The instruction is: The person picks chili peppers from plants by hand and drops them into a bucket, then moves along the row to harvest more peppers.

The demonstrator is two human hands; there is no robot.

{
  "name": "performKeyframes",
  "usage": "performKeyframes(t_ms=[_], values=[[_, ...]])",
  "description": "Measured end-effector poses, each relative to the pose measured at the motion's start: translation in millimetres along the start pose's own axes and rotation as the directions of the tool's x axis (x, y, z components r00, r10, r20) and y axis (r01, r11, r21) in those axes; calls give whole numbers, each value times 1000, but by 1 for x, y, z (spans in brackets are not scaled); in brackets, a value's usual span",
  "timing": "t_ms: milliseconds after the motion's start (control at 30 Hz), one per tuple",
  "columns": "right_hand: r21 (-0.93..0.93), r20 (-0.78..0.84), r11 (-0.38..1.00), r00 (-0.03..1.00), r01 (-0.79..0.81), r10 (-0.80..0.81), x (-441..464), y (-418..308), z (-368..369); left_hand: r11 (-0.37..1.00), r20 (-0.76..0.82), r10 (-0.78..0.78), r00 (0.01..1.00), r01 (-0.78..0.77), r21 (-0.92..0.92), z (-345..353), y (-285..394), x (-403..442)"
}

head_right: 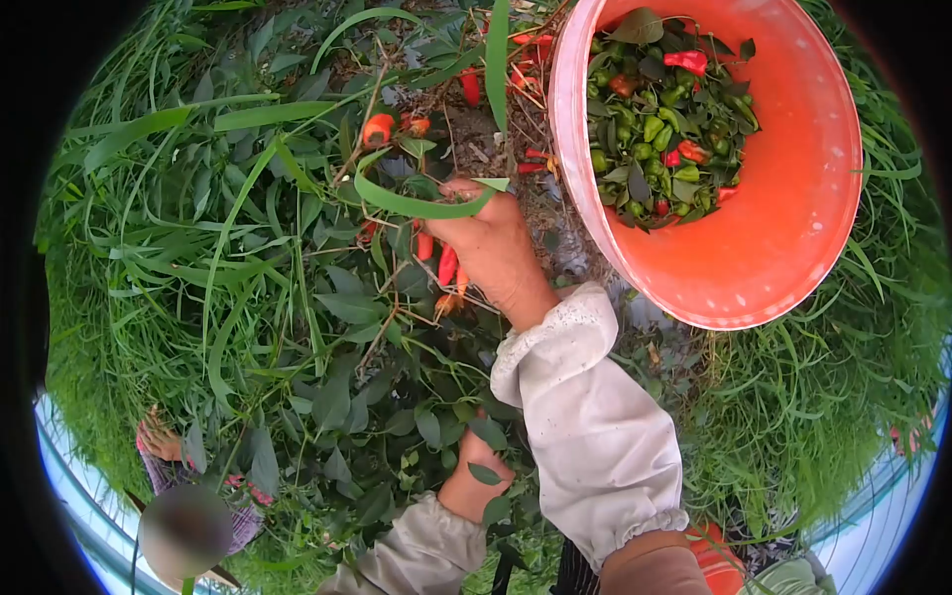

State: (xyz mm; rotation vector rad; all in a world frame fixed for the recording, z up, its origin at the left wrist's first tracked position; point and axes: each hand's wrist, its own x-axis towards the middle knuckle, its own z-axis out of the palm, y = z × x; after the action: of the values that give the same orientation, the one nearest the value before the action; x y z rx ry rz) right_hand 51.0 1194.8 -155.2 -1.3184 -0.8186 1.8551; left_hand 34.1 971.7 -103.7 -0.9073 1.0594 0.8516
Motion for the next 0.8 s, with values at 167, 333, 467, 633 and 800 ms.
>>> performKeyframes(t_ms=[167,333,467,633,800], values=[[-58,62,971,970,-233,236,-63,-26,-14,978,58,155,986,-161,133,21,4,-11],[-179,325,961,909,-213,262,-90,-35,-23,997,-88,59,994,-63,-49,38,10,-13],[633,50,694,913,-343,405,-31,24,-60,996,-177,81,981,-88,-28,33,5,2],[-255,-90,967,996,-4,-19,49,27,-21,998,-85,49,995,-52,-29,28,9,-2],[-672,-189,740,972,-23,-141,88,23,41,996,45,-62,997,65,-58,18,7,-8]])
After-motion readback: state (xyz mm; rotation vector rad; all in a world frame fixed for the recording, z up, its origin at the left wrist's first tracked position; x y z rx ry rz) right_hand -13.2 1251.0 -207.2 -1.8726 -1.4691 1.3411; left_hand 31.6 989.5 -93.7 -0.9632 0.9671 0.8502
